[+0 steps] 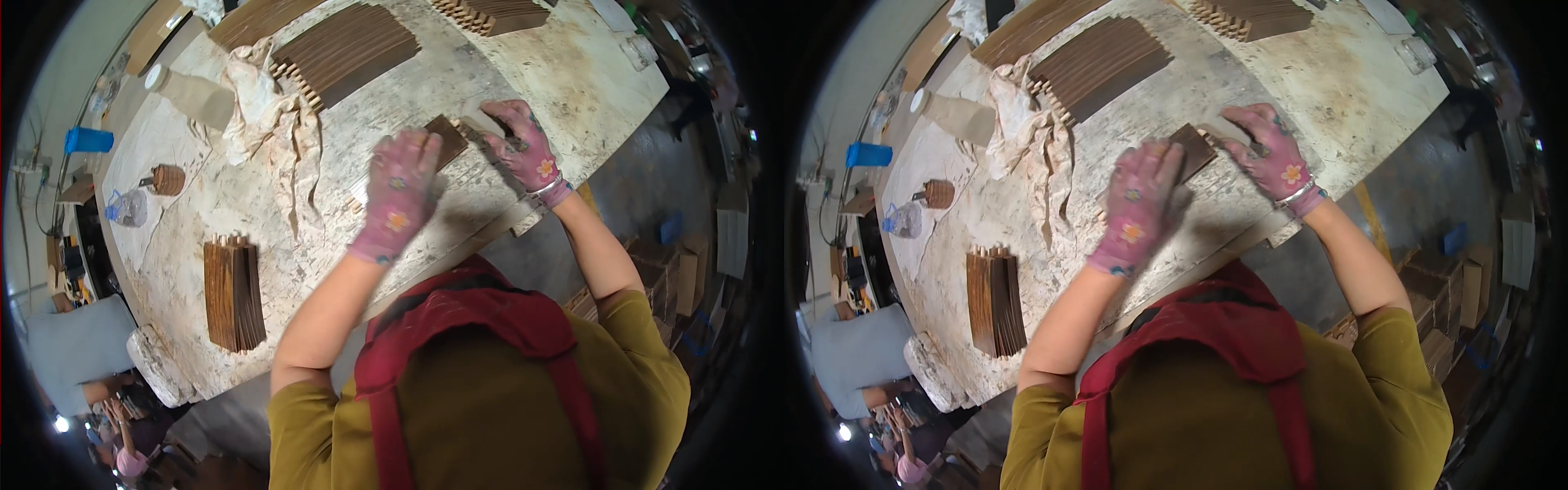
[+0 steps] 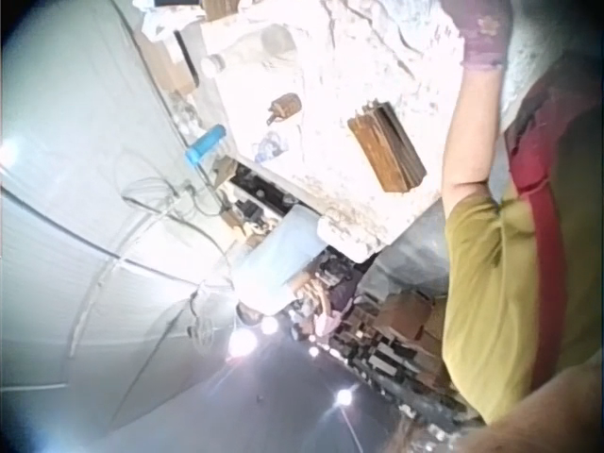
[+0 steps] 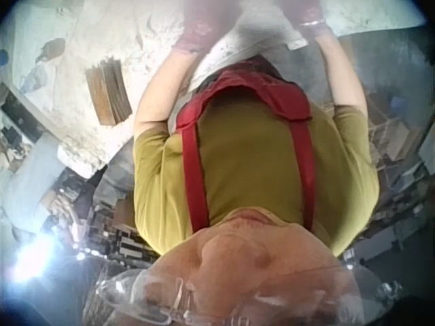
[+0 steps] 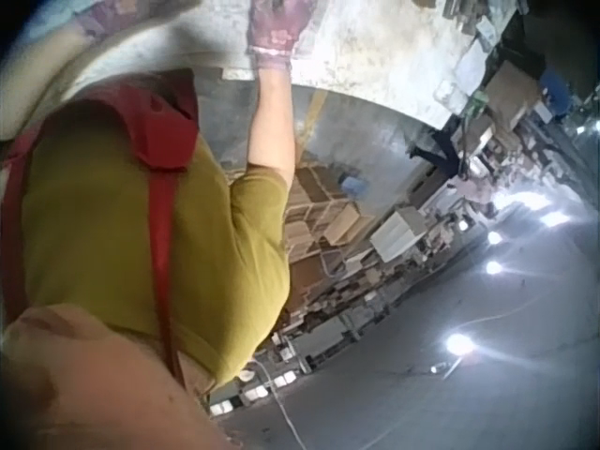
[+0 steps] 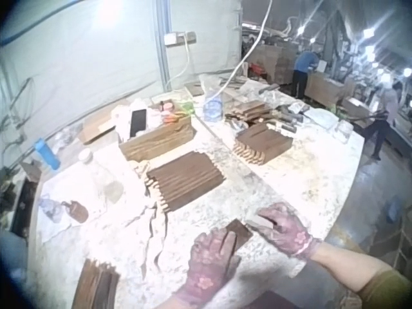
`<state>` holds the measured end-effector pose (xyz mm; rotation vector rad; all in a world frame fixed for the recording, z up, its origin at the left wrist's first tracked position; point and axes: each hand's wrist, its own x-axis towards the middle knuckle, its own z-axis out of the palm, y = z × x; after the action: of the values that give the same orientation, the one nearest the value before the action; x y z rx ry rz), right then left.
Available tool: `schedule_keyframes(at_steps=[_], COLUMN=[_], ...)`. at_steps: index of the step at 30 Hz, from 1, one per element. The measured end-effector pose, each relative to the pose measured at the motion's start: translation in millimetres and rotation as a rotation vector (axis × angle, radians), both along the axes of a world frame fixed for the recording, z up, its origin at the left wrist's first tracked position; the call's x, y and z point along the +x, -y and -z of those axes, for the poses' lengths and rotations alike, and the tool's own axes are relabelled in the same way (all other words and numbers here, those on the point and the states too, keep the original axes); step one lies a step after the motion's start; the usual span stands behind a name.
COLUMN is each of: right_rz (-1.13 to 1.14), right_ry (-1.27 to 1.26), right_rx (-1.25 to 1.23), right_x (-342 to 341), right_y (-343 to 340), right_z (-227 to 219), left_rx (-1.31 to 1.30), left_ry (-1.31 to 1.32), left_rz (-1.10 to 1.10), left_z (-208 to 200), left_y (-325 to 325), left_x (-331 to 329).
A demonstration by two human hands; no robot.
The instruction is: The person uses a small block to sand the flat surfaces and edges of several wooden boards one by one, before picking up a small circular object to sand as well.
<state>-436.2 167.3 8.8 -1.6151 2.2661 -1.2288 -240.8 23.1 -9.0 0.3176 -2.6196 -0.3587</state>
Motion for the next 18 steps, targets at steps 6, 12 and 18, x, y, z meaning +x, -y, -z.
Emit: schedule_keyframes(at_steps=[6,12,18], right_rz=[-0.497,-0.793,-0.407], right_ry=[-0.219,-0.204,-0.108], right_rx=[0.14,0.533,0.128], right_x=[54.6,85.8,24.4], right_y=[67.1,131.4,128.2], right_z=[-30.9,-8.3,-12.6], left_rx=[-0.055,0.788,0.216], left_ry=[0.173,0.186,0.209], left_rz=[-0.008,-0.002,-0.02], left_z=[47.5,68.1,0.7], left_y=[-32.1,-36.2,-9.8], left_x=[11.9,16.1,4.8])
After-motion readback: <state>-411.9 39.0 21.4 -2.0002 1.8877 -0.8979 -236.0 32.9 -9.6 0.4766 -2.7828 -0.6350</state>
